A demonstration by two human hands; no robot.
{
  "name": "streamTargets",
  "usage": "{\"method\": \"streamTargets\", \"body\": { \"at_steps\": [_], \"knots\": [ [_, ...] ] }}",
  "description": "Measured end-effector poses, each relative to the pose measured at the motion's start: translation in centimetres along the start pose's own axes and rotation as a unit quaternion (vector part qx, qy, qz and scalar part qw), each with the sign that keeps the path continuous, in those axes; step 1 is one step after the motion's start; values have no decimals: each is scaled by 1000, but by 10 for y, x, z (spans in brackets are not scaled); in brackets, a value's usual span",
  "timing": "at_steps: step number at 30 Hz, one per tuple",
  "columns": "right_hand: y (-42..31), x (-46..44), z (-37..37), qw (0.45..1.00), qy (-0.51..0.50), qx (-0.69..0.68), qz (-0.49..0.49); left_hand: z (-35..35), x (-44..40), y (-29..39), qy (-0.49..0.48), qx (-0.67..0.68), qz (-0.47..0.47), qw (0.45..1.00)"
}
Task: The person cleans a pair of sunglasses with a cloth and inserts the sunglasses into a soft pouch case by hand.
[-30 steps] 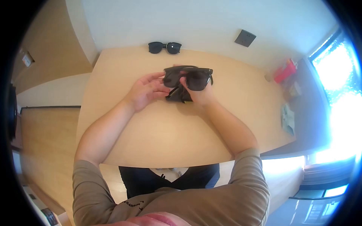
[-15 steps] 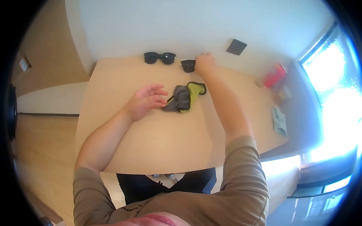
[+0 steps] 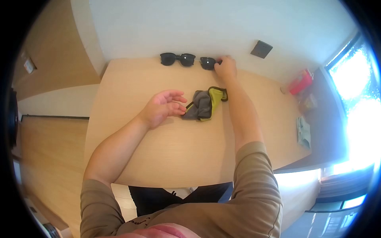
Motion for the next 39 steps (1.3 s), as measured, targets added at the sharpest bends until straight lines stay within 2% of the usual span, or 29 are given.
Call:
{"method": "streamTargets", "body": {
  "at_steps": [3,6,9,12,15,21,24,27,30,33,36,37,38,39],
  "knots": [
    [-7,5,13,988,39,-151,-16,1,0,-1,-1,1,1,1000],
    [-1,-11,6,989,93,-112,18,1,1,0,-3,-3,1,1000],
    [-54,1,9,988,-9,-143,49,1,1,1,-7,-2,3,1000],
    [-91,1,-11,980,-49,-81,175,1,1,1,-6,-1,5,1000],
    [-115,4,-26,981,-72,35,178,0,2,2,5,-17,7,1000],
    [-126,0,-30,988,-47,73,126,-3,1,6,5,-28,16,999],
    [-132,0,-26,986,-98,106,80,-4,2,6,4,-29,16,999],
    [-135,3,-28,993,-114,15,31,-1,1,3,1,-24,13,1000],
    [-129,3,-22,971,-225,-56,53,0,-1,0,9,-29,13,999],
    [-145,45,2,988,-74,-93,96,-3,-4,2,48,-2,-1,999],
    [-158,94,22,977,-39,-179,108,-4,-8,1,85,34,-61,994],
    [-163,113,24,977,-50,-176,106,-4,-9,0,95,46,-86,991],
    [-169,136,31,974,-43,-168,143,-1,-11,-3,108,69,-86,988],
    [-174,148,30,930,-160,-303,135,5,-15,-6,120,92,-84,985]
  ]
}}
Point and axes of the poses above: each hand's wrist, its own x-axis away from the middle knuckle, its own z-axis out of the back of the hand, y = z × x, the point moved 1 cm from there along -x, towards the middle knuckle, and after that the axes turned 11 degrees about -y, right-handed, at the moved point
